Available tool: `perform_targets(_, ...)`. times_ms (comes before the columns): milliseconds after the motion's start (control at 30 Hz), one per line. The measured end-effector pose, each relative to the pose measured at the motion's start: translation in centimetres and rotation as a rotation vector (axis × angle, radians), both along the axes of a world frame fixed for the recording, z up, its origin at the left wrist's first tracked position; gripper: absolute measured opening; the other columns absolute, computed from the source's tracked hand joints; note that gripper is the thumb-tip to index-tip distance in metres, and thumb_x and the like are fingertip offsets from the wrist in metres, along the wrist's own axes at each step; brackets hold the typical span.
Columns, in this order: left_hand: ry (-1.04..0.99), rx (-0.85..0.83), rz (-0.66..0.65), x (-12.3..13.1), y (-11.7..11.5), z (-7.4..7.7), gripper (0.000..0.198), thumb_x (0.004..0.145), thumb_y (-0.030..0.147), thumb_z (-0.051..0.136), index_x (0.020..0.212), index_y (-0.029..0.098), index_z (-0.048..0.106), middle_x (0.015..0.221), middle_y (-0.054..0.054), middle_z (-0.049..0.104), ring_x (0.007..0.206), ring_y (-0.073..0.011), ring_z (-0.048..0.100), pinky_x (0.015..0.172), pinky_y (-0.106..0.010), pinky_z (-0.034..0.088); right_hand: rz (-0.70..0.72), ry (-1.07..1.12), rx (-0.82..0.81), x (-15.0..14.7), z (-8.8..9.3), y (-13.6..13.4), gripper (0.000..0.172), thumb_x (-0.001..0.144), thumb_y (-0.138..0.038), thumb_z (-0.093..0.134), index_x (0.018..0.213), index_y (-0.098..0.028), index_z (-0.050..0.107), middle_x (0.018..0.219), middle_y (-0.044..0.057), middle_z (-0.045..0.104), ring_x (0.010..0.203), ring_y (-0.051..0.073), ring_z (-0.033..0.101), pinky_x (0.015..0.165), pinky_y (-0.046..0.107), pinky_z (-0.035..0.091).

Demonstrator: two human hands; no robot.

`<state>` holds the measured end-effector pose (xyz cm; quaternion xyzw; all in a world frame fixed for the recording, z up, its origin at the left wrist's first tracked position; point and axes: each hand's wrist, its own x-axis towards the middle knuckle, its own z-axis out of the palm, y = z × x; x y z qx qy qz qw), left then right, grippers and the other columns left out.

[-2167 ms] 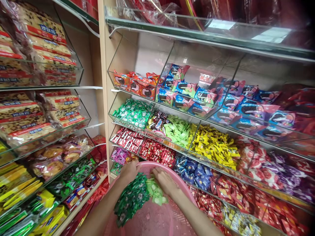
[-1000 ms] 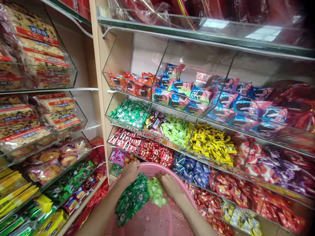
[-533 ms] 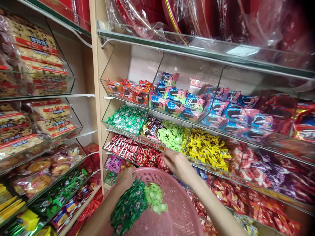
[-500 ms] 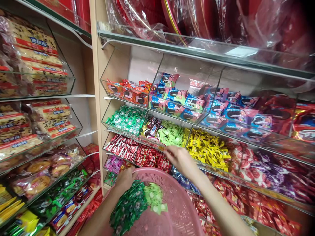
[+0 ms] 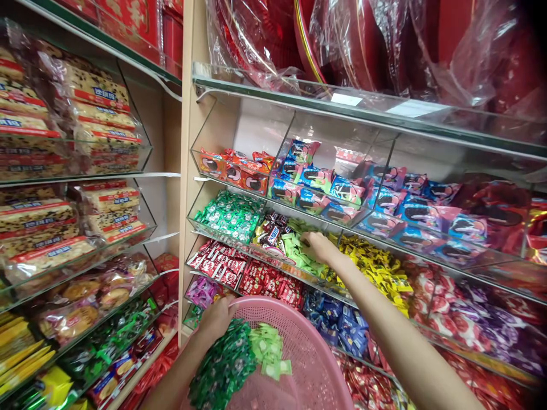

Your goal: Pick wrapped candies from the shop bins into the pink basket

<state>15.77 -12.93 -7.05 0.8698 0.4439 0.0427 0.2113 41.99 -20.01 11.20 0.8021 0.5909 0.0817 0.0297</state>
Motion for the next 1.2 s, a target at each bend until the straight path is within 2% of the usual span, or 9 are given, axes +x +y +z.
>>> perform_targets(100, 0.006, -0.003, 0.001, 0.0, 0.0, 0.0, 0.033, 0.09, 0.037, 0.032, 0.105, 0.02, 0.056, 0.099, -0.009, 0.068, 0.094, -0.0247, 0.063, 0.072, -0.031, 0.045, -0.004, 0.012, 0.019, 0.0, 0.8, -0.1, 0.016, 0.075, -0.019, 0.057, 0.091, -0.018, 0.059, 0.088, 0.006, 0.062, 0.078, 0.016, 0.056, 0.062, 0.023, 0.032)
perform_targets(233, 0.01, 0.002, -0.011, 0.2, -0.1, -0.1, 0.032, 0.09, 0.037, 0.033, 0.103, 0.02, 0.057, 0.099, -0.009, 0.067, 0.093, -0.025, 0.063, 0.072, -0.031, 0.045, 0.021, 0.017, 0.075, -0.2, 1.4, 0.3, 0.015, 0.075, -0.019, 0.057, 0.091, -0.019, 0.058, 0.087, 0.005, 0.061, 0.08, 0.016, 0.054, 0.063, 0.022, 0.031)
perform_targets(400, 0.01, -0.008, 0.002, 0.2, -0.1, -0.3, 0.031, 0.09, 0.037, 0.033, 0.104, 0.021, 0.057, 0.099, -0.008, 0.067, 0.094, -0.0238, 0.063, 0.071, -0.029, 0.043, 0.044, 0.021, 0.032, -0.4, 0.5, 1.1, 0.014, 0.073, -0.015, 0.058, 0.087, -0.018, 0.059, 0.082, 0.004, 0.061, 0.077, 0.015, 0.054, 0.063, 0.022, 0.031)
perform_targets(533, -0.016, -0.008, 0.005, -0.1, 0.0, -0.6, 0.032, 0.091, 0.037, 0.033, 0.104, 0.021, 0.057, 0.097, -0.009, 0.067, 0.097, -0.0227, 0.062, 0.074, -0.028, 0.043, 0.045, 0.017, 0.036, -0.3, 0.1, 0.9, 0.022, 0.072, -0.014, 0.057, 0.093, -0.017, 0.058, 0.089, 0.007, 0.062, 0.082, 0.016, 0.055, 0.064, 0.022, 0.032)
perform_targets(767, -0.017, -0.022, 0.01, -0.3, 0.0, -0.6, 0.034, 0.091, 0.037, 0.033, 0.107, 0.019, 0.057, 0.098, -0.01, 0.067, 0.1, -0.024, 0.06, 0.078, -0.03, 0.043, 0.051, 0.022, 0.075, 0.2, 1.9, 0.7, 0.02, 0.071, -0.016, 0.057, 0.092, -0.019, 0.059, 0.086, 0.004, 0.062, 0.075, 0.014, 0.053, 0.064, 0.022, 0.032)
perform_targets(867, -0.017, -0.023, 0.012, -0.3, -0.2, -0.4, 0.034, 0.091, 0.036, 0.033, 0.107, 0.02, 0.058, 0.098, -0.01, 0.067, 0.099, -0.0247, 0.061, 0.077, -0.031, 0.044, 0.085, 0.024, 0.114, -0.2, 2.8, 1.3, 0.016, 0.072, -0.017, 0.058, 0.088, -0.018, 0.058, 0.081, 0.002, 0.061, 0.07, 0.012, 0.05, 0.061, 0.021, 0.031)
perform_targets(967, -0.026, -0.023, 0.007, -0.3, -0.3, -0.4, 0.033, 0.091, 0.036, 0.033, 0.106, 0.019, 0.057, 0.099, -0.011, 0.067, 0.098, -0.0257, 0.061, 0.076, -0.032, 0.044, 0.119, 0.021, 0.082, -1.0, 3.1, 2.4, 0.012, 0.073, -0.019, 0.058, 0.085, -0.018, 0.059, 0.079, 0.002, 0.06, 0.068, 0.011, 0.048, 0.059, 0.021, 0.03)
perform_targets(1200, -0.027, -0.024, 0.025, -1.0, -0.1, -0.7, 0.032, 0.091, 0.036, 0.032, 0.102, 0.019, 0.057, 0.098, -0.01, 0.068, 0.095, -0.0251, 0.063, 0.073, -0.031, 0.044, 0.107, 0.012, 0.026, -1.4, 2.2, 4.5, 0.011, 0.07, -0.017, 0.061, 0.081, -0.017, 0.06, 0.077, 0.002, 0.061, 0.067, 0.011, 0.049, 0.057, 0.021, 0.028)
